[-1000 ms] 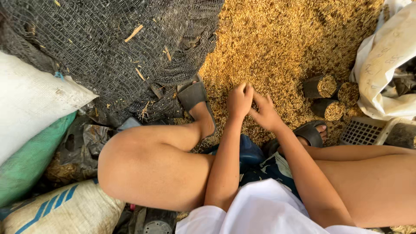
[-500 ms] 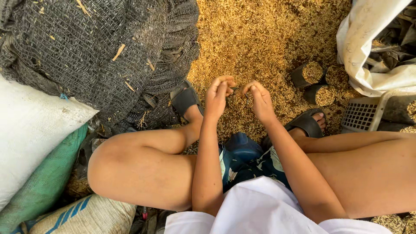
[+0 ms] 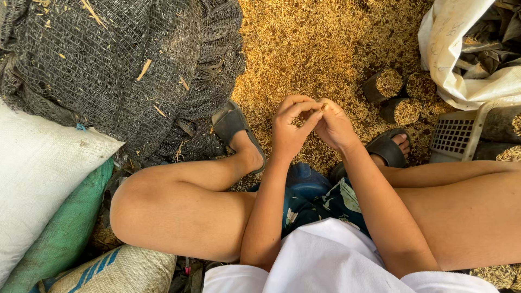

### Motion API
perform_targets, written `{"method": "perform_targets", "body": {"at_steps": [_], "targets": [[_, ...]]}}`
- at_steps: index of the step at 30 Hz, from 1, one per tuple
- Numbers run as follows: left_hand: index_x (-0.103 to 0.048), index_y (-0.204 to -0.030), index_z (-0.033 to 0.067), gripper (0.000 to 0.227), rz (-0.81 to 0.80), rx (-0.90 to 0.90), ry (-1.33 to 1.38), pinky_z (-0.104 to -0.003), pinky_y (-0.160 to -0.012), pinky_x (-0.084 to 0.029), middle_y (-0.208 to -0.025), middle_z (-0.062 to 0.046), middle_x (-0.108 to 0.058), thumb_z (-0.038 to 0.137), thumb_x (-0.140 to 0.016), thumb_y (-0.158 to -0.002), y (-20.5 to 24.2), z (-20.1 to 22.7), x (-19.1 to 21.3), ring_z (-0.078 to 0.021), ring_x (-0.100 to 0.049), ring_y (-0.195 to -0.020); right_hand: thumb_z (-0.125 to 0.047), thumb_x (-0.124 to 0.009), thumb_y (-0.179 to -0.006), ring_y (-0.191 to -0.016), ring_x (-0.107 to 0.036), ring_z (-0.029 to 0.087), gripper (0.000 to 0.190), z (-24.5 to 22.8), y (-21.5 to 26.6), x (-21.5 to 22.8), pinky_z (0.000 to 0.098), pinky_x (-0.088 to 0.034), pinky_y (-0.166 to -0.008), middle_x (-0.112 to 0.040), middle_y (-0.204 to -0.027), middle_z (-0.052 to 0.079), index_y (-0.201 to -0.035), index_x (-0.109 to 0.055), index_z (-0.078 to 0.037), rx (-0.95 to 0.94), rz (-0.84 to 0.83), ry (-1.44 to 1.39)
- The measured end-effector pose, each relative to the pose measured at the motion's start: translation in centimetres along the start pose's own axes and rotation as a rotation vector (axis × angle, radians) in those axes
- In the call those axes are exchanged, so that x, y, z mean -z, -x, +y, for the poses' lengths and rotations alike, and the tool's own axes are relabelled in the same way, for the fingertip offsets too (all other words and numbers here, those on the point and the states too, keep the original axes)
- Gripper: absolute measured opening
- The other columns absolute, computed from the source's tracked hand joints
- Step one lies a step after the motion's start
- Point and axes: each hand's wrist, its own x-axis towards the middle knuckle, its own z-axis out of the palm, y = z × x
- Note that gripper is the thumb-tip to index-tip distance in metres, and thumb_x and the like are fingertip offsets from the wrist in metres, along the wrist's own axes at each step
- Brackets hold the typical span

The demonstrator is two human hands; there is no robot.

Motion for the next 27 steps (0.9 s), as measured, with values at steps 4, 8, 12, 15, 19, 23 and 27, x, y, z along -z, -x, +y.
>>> {"method": "perform_targets", "body": {"at_steps": [4,8,12,15,19,23,27], "targets": [[-0.079,-0.103,0.0096,0.016,-0.041,0.015,-0.008,-0.032,-0.092,-0.057,-0.109,-0.002,-0.071,0.012,-0.081,-0.088,-0.2,0.5,0.2,-0.0174,-0.069,-0.105,-0.039,-0.058,-0.109,-0.091,-0.057,0.013,0.029,-0.3,0.3,0.3,0.0323,-0.052,-0.087,-0.064,-0.095,-0.001,-0.099,-0.062,-0.012,-0.034,-0.017,0.001],[-0.081,-0.103,0.0102,0.015,-0.046,0.082,0.012,-0.03,-0.089,-0.058,-0.105,-0.002,-0.073,0.013,-0.08,-0.089,-0.4,0.1,0.2,-0.0161,-0.071,-0.1,-0.04,-0.058,-0.11,-0.086,-0.055,0.013,0.033,-0.8,0.4,1.0,0.0317,-0.049,-0.086,-0.063,-0.091,-0.001,-0.099,-0.063,-0.01,-0.086,-0.027,0.076],[-0.081,-0.1,0.0087,0.011,-0.078,0.184,0.052,-0.031,-0.09,-0.057,-0.102,-0.003,-0.074,0.014,-0.079,-0.09,-0.3,-0.7,0.2,-0.0162,-0.072,-0.098,-0.042,-0.059,-0.111,-0.086,-0.052,0.014,0.036,-1.5,0.5,1.3,0.032,-0.047,-0.088,-0.058,-0.087,-0.003,-0.093,-0.061,-0.011,-0.162,-0.086,0.053],[-0.082,-0.098,0.0085,0.011,-0.103,0.247,0.074,-0.03,-0.088,-0.057,-0.099,-0.002,-0.074,0.015,-0.08,-0.089,-0.4,-1.3,0.5,-0.0156,-0.071,-0.096,-0.043,-0.06,-0.108,-0.086,-0.051,0.014,0.037,-2.0,0.6,1.2,0.032,-0.045,-0.086,-0.057,-0.086,-0.003,-0.09,-0.06,-0.01,-0.218,-0.087,0.086],[-0.083,-0.098,0.0088,0.014,-0.153,0.33,0.116,-0.03,-0.087,-0.057,-0.097,-0.003,-0.076,0.015,-0.08,-0.086,-0.6,-1.6,1.1,-0.0153,-0.073,-0.092,-0.043,-0.061,-0.108,-0.086,-0.051,0.016,0.038,-2.4,0.7,1.0,0.032,-0.045,-0.084,-0.058,-0.086,-0.001,-0.089,-0.061,-0.01,-0.285,-0.124,0.095],[-0.083,-0.095,0.0095,0.014,-0.115,0.335,0.006,-0.03,-0.082,-0.059,-0.095,-0.002,-0.077,0.017,-0.08,-0.083,-0.8,-1.4,1.5,-0.0146,-0.075,-0.088,-0.04,-0.061,-0.105,-0.087,-0.055,0.016,0.033,-2.8,0.4,0.9,0.0334,-0.047,-0.084,-0.062,-0.088,0.0,-0.093,-0.066,-0.01,-0.334,-0.054,0.211],[-0.084,-0.09,0.0113,0.012,-0.069,0.311,-0.18,-0.03,-0.078,-0.06,-0.091,-0.001,-0.078,0.019,-0.082,-0.081,-0.8,-2.0,1.4,-0.0139,-0.075,-0.083,-0.04,-0.058,-0.107,-0.092,-0.059,0.017,0.033,-3.0,-0.1,0.1,0.0347,-0.049,-0.091,-0.065,-0.092,0.002,-0.098,-0.068,-0.01,-0.346,-0.111,0.304]]}}
